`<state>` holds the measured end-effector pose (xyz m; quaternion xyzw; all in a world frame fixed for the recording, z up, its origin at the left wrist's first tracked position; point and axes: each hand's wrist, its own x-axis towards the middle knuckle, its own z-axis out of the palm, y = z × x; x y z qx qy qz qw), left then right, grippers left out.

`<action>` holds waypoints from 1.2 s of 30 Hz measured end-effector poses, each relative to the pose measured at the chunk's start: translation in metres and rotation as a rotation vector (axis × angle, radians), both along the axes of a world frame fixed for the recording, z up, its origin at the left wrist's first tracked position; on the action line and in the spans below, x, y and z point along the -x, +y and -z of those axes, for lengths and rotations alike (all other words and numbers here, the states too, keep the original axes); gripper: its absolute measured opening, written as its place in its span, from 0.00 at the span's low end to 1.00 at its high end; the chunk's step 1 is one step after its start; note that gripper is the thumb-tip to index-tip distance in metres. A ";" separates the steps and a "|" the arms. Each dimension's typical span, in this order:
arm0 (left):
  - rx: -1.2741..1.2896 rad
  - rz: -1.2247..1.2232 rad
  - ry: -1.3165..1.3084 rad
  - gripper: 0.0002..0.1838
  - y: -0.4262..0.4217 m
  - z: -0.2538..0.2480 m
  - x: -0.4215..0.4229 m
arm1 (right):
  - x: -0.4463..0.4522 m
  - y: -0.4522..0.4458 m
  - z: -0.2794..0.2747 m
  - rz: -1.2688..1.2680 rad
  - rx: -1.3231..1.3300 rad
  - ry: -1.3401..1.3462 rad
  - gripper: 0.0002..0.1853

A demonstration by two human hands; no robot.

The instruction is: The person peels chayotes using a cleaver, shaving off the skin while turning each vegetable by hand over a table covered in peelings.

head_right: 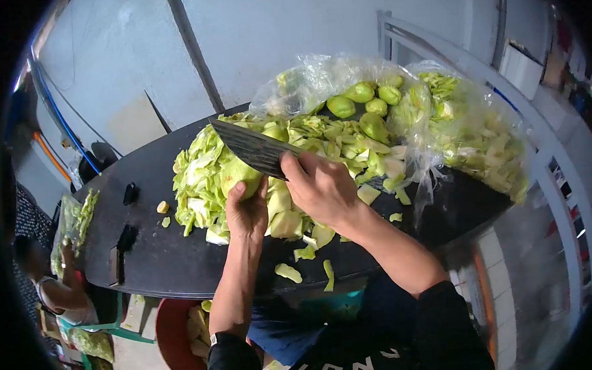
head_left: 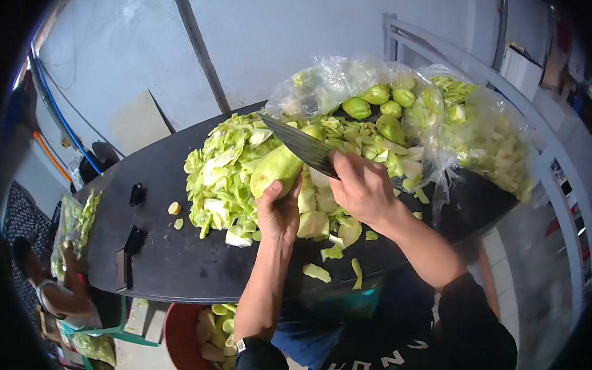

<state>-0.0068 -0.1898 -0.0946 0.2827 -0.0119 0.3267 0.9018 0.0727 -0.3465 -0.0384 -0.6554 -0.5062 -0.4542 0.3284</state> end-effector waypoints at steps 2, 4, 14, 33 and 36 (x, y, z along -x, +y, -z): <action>0.011 -0.005 -0.029 0.39 0.003 0.003 0.002 | 0.004 0.003 -0.003 -0.002 0.018 -0.035 0.18; 0.008 -0.005 0.008 0.39 0.007 0.007 0.006 | 0.008 0.004 -0.002 -0.014 0.036 -0.056 0.19; -0.141 -0.042 -0.073 0.46 0.037 0.010 0.016 | -0.053 -0.008 0.036 0.152 0.188 0.463 0.05; -0.114 0.254 -0.020 0.38 0.032 0.001 -0.031 | -0.048 0.000 0.043 -0.296 0.102 -0.285 0.14; -0.145 0.219 -0.010 0.39 0.019 -0.001 -0.024 | -0.038 0.000 0.041 -0.330 0.036 -0.318 0.16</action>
